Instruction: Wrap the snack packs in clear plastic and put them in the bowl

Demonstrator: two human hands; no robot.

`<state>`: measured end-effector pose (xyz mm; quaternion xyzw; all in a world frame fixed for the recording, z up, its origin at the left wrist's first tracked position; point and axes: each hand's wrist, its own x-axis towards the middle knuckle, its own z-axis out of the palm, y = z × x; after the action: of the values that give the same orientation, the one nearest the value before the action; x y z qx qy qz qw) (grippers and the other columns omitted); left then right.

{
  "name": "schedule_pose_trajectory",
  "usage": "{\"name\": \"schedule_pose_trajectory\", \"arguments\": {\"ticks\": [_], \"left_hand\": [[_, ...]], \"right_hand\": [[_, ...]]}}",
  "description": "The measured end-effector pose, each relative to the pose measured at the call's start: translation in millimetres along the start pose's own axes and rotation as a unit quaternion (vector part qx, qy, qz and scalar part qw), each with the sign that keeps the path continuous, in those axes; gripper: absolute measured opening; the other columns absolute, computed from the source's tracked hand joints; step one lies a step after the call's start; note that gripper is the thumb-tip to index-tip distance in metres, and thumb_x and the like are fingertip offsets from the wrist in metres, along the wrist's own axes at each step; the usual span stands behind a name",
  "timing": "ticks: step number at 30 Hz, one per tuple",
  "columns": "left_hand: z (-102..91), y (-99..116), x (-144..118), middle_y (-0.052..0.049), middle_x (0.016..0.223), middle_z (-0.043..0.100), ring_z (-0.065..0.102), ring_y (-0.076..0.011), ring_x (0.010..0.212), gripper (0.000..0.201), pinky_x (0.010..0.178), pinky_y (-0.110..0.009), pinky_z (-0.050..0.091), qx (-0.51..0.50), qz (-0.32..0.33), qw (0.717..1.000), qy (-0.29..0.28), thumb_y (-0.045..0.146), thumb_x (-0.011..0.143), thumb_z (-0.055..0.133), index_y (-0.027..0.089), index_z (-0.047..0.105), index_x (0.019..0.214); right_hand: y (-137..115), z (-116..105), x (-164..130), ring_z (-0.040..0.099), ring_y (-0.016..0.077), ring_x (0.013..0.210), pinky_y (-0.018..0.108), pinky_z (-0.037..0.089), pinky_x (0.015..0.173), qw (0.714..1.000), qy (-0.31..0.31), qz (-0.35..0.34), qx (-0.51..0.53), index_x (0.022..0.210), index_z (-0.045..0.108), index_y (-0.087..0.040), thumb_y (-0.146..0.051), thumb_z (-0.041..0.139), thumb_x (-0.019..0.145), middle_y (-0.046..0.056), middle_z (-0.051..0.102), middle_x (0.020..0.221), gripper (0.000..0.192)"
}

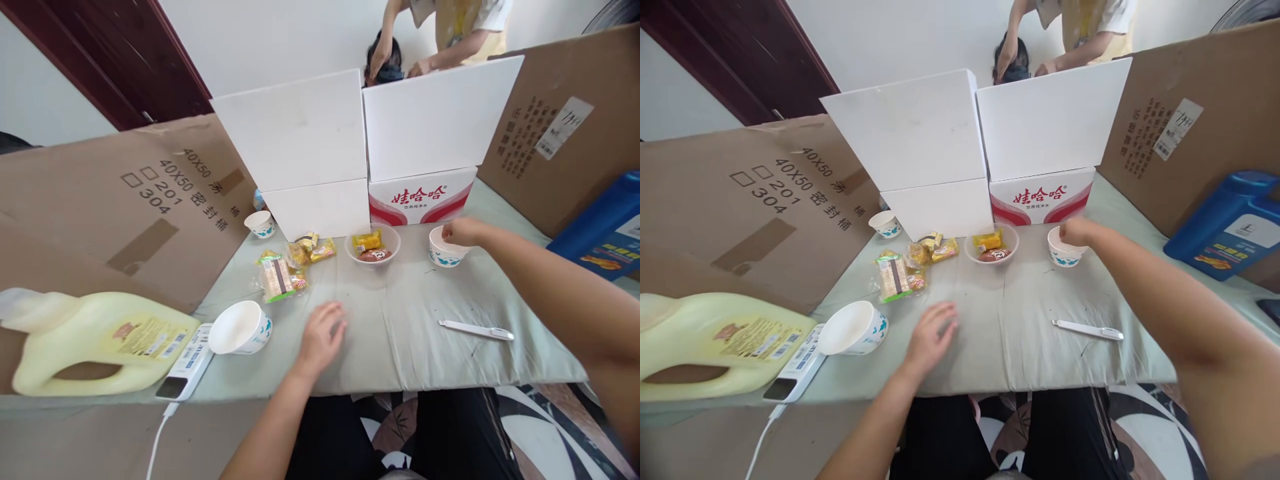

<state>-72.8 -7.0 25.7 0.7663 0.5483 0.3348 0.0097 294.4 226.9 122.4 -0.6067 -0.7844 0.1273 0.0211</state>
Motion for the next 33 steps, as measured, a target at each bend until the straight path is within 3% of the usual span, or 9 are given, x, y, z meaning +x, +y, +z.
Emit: {"name": "schedule_pose_trajectory", "arguments": {"ticks": [4, 7, 10, 13, 17, 20, 24, 28, 33], "left_hand": [[-51.3, -34.8, 53.5, -0.021, 0.130, 0.054, 0.048, -0.0367, 0.124, 0.045, 0.101, -0.053, 0.040, 0.213, -0.234, 0.945, 0.079, 0.035, 0.086, 0.050, 0.011, 0.053, 0.123], [-75.6, -59.0, 88.8, -0.027, 0.126, 0.056, 0.051, -0.0429, 0.118, 0.067, 0.093, -0.055, 0.042, 0.258, -0.440, 0.860, -0.003, 0.042, 0.082, 0.056, 0.005, 0.040, 0.135], [-79.3, -70.8, 102.2, -0.027, 0.117, 0.061, 0.056, -0.0415, 0.112, 0.069, 0.088, -0.050, 0.046, 0.231, -0.500, 0.832, -0.065, 0.042, 0.079, 0.061, 0.005, 0.041, 0.134], [-67.6, -63.9, 93.4, -0.026, 0.120, 0.058, 0.054, -0.0406, 0.113, 0.066, 0.089, -0.051, 0.044, 0.250, -0.449, 0.858, 0.005, 0.035, 0.075, 0.067, 0.007, 0.044, 0.131], [-28.6, -25.0, 62.5, -0.019, 0.109, 0.057, 0.053, -0.0358, 0.108, 0.050, 0.091, -0.050, 0.043, 0.240, -0.217, 0.937, 0.133, 0.019, 0.078, 0.060, 0.012, 0.051, 0.127], [13.1, 17.6, 34.9, -0.012, 0.095, 0.058, 0.056, -0.0285, 0.094, 0.034, 0.087, -0.044, 0.045, 0.174, -0.030, 0.977, 0.117, 0.016, 0.085, 0.054, 0.018, 0.059, 0.118], [46.2, 62.4, 1.0, -0.008, 0.096, 0.060, 0.056, -0.0262, 0.094, 0.031, 0.092, -0.048, 0.043, 0.099, 0.127, 0.987, -0.030, 0.026, 0.085, 0.062, 0.024, 0.059, 0.116], [36.4, 63.9, -23.0, -0.011, 0.113, 0.058, 0.052, -0.0287, 0.111, 0.038, 0.103, -0.053, 0.036, 0.026, 0.173, 0.984, -0.021, 0.033, 0.084, 0.064, 0.022, 0.055, 0.119], [24.5, 37.9, -37.9, -0.012, 0.112, 0.058, 0.055, -0.0263, 0.109, 0.027, 0.093, -0.044, 0.048, -0.018, 0.068, 0.994, 0.078, 0.022, 0.087, 0.056, 0.020, 0.057, 0.114]], "right_hand": [[-10.6, 3.5, -64.0, 0.062, 0.0213, 0.081, 0.029, 0.043, 0.067, 0.999, 0.030, 0.001, -0.019, 0.097, 0.067, -0.020, -0.030, 0.053, 0.085, 0.008, 0.069, 0.093, 0.021], [-16.1, 44.4, -120.7, 0.063, 0.0202, 0.080, 0.030, 0.044, 0.068, 0.999, 0.017, -0.046, -0.022, 0.095, 0.067, -0.022, -0.038, 0.048, 0.088, 0.006, 0.070, 0.091, 0.025], [-12.0, 102.3, -165.2, 0.060, 0.0276, 0.100, 0.039, 0.046, 0.081, 0.992, 0.096, -0.071, -0.048, 0.106, 0.066, -0.020, -0.039, 0.051, 0.087, 0.010, 0.068, 0.107, 0.031], [-3.4, 150.3, -191.3, 0.058, 0.0308, 0.105, 0.045, 0.047, 0.082, 0.978, 0.192, -0.066, -0.051, 0.110, 0.065, -0.022, -0.039, 0.046, 0.090, 0.012, 0.065, 0.115, 0.032], [1.8, 174.3, -204.5, 0.056, 0.0292, 0.105, 0.046, 0.046, 0.088, 0.959, 0.270, -0.077, -0.025, 0.108, 0.066, -0.022, -0.037, 0.041, 0.095, 0.012, 0.063, 0.113, 0.032], [0.5, 171.9, -205.9, 0.056, 0.0284, 0.103, 0.045, 0.046, 0.089, 0.958, 0.276, -0.075, -0.016, 0.105, 0.067, -0.020, -0.036, 0.043, 0.095, 0.012, 0.063, 0.110, 0.030], [-1.3, 167.9, -205.8, 0.055, 0.0274, 0.101, 0.043, 0.045, 0.090, 0.960, 0.267, -0.080, -0.014, 0.106, 0.067, -0.020, -0.034, 0.043, 0.095, 0.011, 0.063, 0.108, 0.029], [0.6, 168.9, -207.1, 0.054, 0.0272, 0.102, 0.042, 0.043, 0.092, 0.959, 0.273, -0.079, -0.020, 0.105, 0.067, -0.019, -0.034, 0.043, 0.096, 0.011, 0.063, 0.108, 0.030], [-16.8, 162.8, -202.3, 0.058, 0.0260, 0.093, 0.039, 0.043, 0.082, 0.962, 0.264, -0.073, 0.001, 0.103, 0.066, -0.020, -0.033, 0.040, 0.097, 0.010, 0.067, 0.099, 0.030]]}}
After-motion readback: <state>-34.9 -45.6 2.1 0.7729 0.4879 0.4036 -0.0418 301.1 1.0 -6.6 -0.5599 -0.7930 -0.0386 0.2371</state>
